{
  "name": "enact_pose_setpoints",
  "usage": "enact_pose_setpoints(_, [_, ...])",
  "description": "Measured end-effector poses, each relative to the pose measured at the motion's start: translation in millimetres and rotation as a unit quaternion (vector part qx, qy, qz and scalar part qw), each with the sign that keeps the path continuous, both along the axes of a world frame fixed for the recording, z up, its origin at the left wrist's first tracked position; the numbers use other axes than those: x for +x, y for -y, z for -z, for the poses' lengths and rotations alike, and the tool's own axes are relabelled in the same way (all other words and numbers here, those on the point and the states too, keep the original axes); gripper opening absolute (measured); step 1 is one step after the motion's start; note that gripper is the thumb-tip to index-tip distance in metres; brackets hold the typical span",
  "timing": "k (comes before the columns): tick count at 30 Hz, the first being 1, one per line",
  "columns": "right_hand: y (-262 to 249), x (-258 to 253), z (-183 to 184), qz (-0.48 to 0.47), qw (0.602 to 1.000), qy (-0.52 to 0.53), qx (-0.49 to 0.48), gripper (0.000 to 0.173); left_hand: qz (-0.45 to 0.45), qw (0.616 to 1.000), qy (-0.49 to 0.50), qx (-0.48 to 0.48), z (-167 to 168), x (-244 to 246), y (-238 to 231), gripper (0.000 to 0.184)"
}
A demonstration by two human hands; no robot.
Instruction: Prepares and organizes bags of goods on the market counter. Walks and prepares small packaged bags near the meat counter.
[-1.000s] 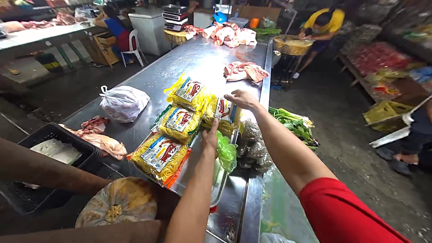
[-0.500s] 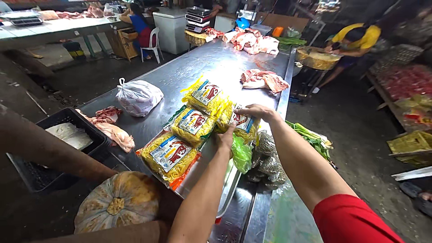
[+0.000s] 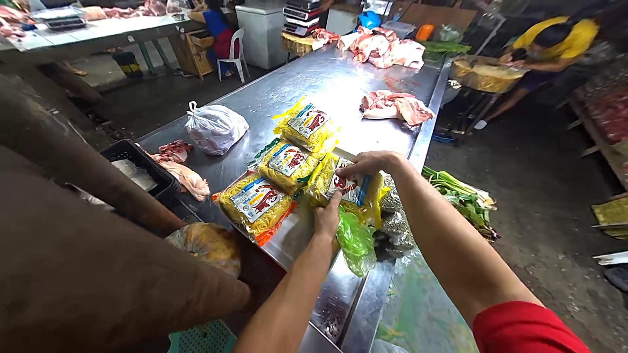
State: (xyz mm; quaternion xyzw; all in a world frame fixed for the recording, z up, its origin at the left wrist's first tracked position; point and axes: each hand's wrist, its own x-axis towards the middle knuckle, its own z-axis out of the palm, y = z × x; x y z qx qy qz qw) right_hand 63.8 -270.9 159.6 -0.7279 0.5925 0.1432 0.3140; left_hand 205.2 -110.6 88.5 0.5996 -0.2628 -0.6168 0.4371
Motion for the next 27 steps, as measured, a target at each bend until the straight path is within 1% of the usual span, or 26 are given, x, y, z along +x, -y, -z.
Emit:
enact_pose_setpoints(5, [-25, 17, -4, -0.03, 0.999, -0.004, 0.019, 0.073, -0.019, 1.0, -0.008, -0.01, -7, 20, -36, 0.055])
enact_pose_setpoints(8, [-43, 24, 6, -0.052, 0.999, -0.004, 0.011, 0.074, -0.024, 0.999, -0.029, -0.007, -10, 32, -62, 0.054])
enact_pose_setpoints(12, [-81, 43, 8, -0.07, 0.998, 0.001, -0.005, 0.073, -0.012, 1.0, -0.022, -0.014, -10, 54, -95, 0.044])
enact_pose_setpoints(15, [-110, 59, 6, -0.068, 0.998, 0.012, 0.004, 0.077, -0.016, 0.999, -0.002, -0.036, -18, 75, -118, 0.041])
enact_pose_setpoints(17, [-124, 68, 10, -0.073, 0.997, 0.031, 0.004, 0.078, -0.039, 0.998, 0.012, -0.053, -15, 82, -133, 0.043])
enact_pose_setpoints(20, [-141, 78, 20, -0.075, 0.994, 0.085, -0.002, 0.076, -0.054, 0.996, 0.036, -0.068, -5, 89, -151, 0.046])
enact_pose_setpoints(23, [-149, 79, 31, -0.049, 0.99, 0.129, -0.01, 0.075, -0.033, 0.992, 0.049, -0.107, 6, 92, -165, 0.051])
enact_pose_setpoints(25, [-148, 75, 38, -0.041, 0.989, 0.14, -0.015, 0.076, -0.016, 0.991, 0.055, -0.124, 6, 91, -173, 0.058])
enact_pose_setpoints(27, [-149, 72, 45, -0.023, 0.986, 0.161, -0.028, 0.076, -0.013, 0.99, 0.054, -0.132, 5, 88, -178, 0.061])
